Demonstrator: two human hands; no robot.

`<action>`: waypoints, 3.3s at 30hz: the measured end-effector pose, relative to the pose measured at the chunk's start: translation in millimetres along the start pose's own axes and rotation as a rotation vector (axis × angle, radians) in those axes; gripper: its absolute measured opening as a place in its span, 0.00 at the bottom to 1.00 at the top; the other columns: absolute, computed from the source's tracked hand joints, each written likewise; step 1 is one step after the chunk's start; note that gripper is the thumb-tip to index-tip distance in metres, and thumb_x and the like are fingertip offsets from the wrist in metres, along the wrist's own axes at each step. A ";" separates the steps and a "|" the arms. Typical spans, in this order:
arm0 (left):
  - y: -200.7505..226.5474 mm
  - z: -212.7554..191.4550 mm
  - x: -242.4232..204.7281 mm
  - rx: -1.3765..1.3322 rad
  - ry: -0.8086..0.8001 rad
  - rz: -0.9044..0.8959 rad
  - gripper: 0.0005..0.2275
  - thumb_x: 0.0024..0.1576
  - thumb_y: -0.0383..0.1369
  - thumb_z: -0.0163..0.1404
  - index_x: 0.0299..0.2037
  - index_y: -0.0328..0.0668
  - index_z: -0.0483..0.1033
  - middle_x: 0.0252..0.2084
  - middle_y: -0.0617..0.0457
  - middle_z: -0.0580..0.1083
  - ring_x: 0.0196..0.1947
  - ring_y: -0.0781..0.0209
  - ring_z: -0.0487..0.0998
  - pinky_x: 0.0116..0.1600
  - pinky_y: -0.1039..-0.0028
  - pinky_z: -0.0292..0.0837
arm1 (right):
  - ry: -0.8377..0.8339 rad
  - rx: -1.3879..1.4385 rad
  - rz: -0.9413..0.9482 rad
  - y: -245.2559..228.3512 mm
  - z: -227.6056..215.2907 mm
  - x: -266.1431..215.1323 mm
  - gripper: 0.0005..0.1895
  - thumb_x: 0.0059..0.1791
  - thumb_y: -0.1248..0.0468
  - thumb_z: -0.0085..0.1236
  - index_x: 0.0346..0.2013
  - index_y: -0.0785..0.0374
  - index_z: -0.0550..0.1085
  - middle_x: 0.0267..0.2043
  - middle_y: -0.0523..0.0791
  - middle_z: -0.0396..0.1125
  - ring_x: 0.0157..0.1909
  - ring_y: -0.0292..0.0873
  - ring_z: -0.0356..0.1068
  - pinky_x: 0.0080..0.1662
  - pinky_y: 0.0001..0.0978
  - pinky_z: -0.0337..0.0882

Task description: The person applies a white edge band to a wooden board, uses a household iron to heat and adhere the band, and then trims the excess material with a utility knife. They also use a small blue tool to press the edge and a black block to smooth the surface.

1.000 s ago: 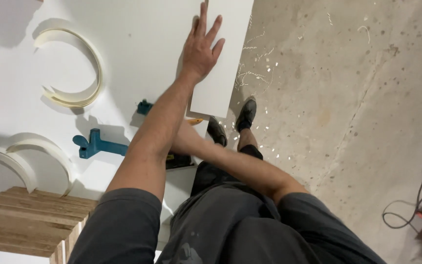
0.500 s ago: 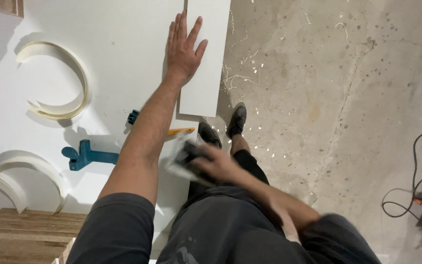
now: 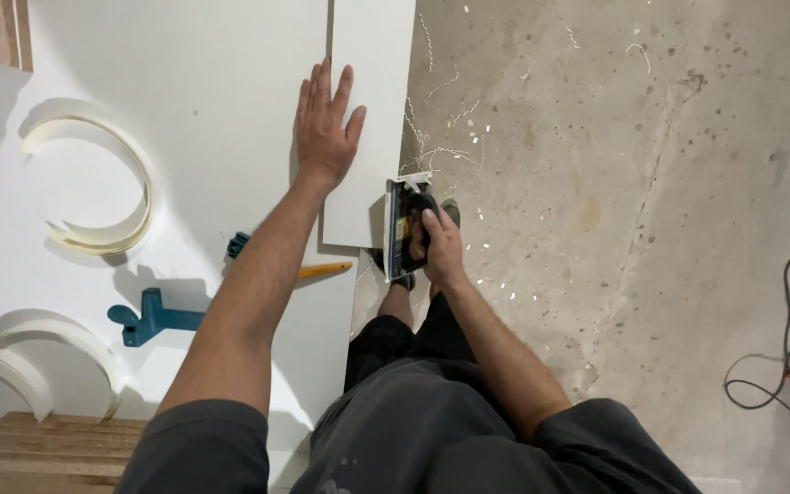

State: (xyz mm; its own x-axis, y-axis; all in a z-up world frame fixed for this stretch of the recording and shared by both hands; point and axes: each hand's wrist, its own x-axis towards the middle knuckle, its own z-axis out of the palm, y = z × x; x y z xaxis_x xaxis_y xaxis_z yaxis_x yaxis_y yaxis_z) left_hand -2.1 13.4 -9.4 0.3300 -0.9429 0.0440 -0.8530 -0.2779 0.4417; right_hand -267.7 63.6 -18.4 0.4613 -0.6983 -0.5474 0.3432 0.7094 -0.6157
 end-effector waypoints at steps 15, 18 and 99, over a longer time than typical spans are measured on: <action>7.5 -15.0 -1.7 0.027 -0.048 0.053 0.25 0.71 0.42 0.43 0.76 0.45 0.54 0.77 0.34 0.50 0.79 0.43 0.47 0.81 0.54 0.39 | 0.205 -0.675 -0.254 -142.1 81.1 227.2 0.16 0.54 0.53 0.46 0.47 0.58 0.76 0.28 0.40 0.68 0.28 0.34 0.66 0.29 0.27 0.68; 7.4 -8.4 -1.7 -0.012 -0.013 0.055 0.26 0.71 0.40 0.46 0.77 0.47 0.52 0.78 0.35 0.50 0.79 0.43 0.47 0.82 0.55 0.39 | 0.277 -0.662 -0.257 -128.8 75.8 196.0 0.21 0.52 0.47 0.50 0.20 0.53 0.66 0.15 0.36 0.55 0.13 0.32 0.55 0.14 0.29 0.53; -4.1 10.5 -1.6 -0.016 0.092 0.031 0.22 0.74 0.36 0.46 0.76 0.55 0.53 0.78 0.40 0.51 0.80 0.46 0.50 0.83 0.55 0.46 | 0.233 -1.107 -0.280 -84.4 67.0 101.9 0.22 0.51 0.44 0.46 0.32 0.61 0.70 0.30 0.44 0.66 0.34 0.43 0.66 0.39 0.41 0.65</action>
State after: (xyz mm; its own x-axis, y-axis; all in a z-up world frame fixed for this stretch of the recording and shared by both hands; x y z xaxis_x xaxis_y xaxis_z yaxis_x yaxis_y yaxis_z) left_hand -3.3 14.2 -20.7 0.3403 -0.9298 0.1398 -0.8568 -0.2454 0.4534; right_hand -194.8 -61.0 15.7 0.2815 -0.8996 -0.3339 -0.5457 0.1361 -0.8268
